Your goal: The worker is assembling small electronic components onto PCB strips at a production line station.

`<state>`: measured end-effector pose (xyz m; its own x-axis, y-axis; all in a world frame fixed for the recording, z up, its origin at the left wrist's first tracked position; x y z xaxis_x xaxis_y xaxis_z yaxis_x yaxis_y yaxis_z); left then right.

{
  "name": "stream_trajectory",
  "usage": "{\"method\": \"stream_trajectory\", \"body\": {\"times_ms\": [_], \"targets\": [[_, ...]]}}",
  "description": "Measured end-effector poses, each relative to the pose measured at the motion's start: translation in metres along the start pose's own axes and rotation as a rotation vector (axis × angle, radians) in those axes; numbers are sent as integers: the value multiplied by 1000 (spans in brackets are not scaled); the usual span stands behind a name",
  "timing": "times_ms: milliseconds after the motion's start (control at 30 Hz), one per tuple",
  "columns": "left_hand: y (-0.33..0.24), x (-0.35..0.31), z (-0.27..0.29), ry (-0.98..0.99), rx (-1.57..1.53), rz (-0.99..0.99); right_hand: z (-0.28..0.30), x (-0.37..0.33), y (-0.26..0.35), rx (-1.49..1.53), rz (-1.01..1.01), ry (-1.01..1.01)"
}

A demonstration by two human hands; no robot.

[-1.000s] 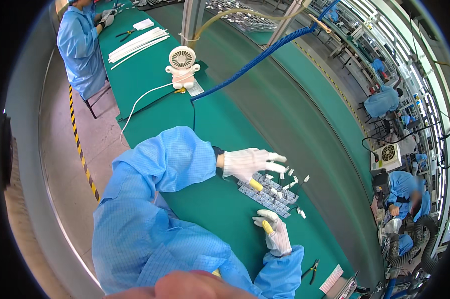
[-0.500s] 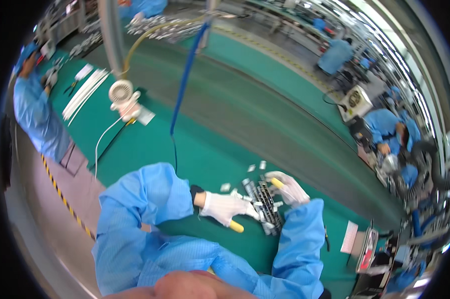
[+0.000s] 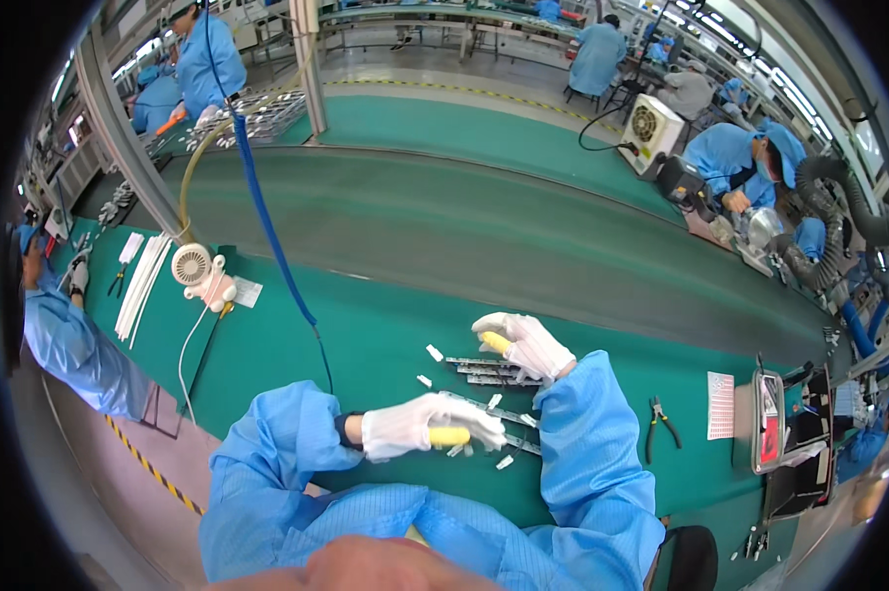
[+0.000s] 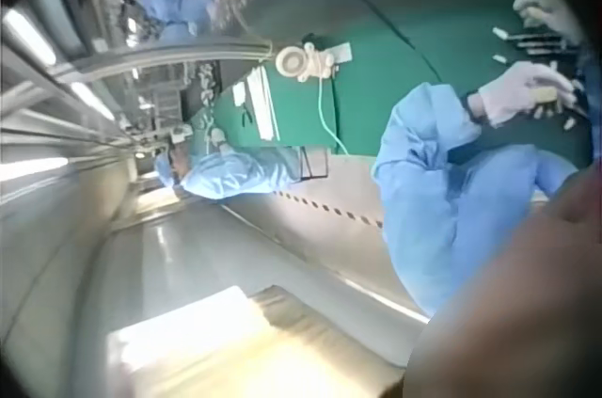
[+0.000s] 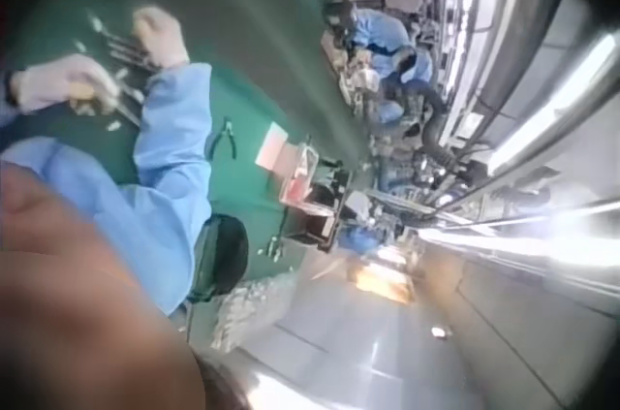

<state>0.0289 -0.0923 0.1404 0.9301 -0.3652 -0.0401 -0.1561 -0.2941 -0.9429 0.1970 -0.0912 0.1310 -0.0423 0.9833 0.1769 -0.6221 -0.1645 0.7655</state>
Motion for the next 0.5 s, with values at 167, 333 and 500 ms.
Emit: {"method": "stream_trajectory", "body": {"times_ms": [167, 333, 500], "targets": [[18, 3, -5, 126, -53, 30, -10, -6, -1, -15, -162, 159], [-27, -24, 8, -106, -41, -179, 3, -7, 20, -122, -53, 107], [-21, -44, 106, -545, 195, -337, 28, -17, 66, -180, 128, -65]]}}
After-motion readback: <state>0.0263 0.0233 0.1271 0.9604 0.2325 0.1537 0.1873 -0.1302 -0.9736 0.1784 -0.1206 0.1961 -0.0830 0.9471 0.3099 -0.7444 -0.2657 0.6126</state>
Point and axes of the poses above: each hand's wrist, its own x-axis towards the middle knuckle, its own z-axis out of the back of the hand, y = z × x, the point moved 6 cm from there along x, towards the middle knuckle, and after that the axes turned 10 degrees about z, right-handed, at the moved point
